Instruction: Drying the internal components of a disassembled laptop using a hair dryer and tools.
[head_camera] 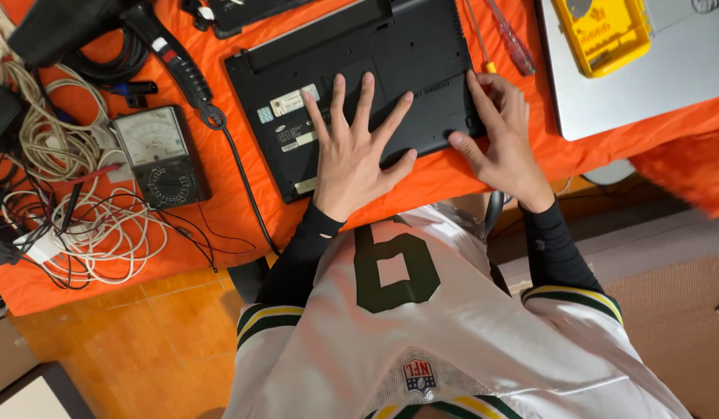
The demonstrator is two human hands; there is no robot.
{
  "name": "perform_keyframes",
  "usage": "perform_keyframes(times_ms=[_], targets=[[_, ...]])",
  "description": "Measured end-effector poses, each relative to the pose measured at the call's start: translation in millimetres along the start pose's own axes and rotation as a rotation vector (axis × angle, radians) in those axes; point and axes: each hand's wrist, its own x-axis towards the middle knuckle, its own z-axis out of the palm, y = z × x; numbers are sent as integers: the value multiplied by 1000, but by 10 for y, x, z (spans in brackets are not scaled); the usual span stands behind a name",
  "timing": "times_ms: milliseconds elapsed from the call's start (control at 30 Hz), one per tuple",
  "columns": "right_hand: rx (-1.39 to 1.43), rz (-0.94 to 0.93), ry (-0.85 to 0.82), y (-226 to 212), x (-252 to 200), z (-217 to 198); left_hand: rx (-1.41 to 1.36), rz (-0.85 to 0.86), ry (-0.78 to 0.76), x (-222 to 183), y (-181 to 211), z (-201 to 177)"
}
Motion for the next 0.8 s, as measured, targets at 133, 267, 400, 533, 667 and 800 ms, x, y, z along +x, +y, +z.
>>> perform_keyframes(times_ms=[133,267,400,533,667,800], targets=[[87,53,-38,-11,-25,-27,11,1,16,-6,1,63],[159,100,-31,-7,-11,-20,20,18,14,-35,-19,99],[296,124,-25,31,11,-22,21,28,1,-21,-37,100],[318,119,-30,75,0,-4,8,14,-42,-20,-21,90],[323,130,-42,31,-18,-37,-5,5,-93,24,38,27],[192,90,-62,14,2,-75,6,-61,-64,63,130,75]])
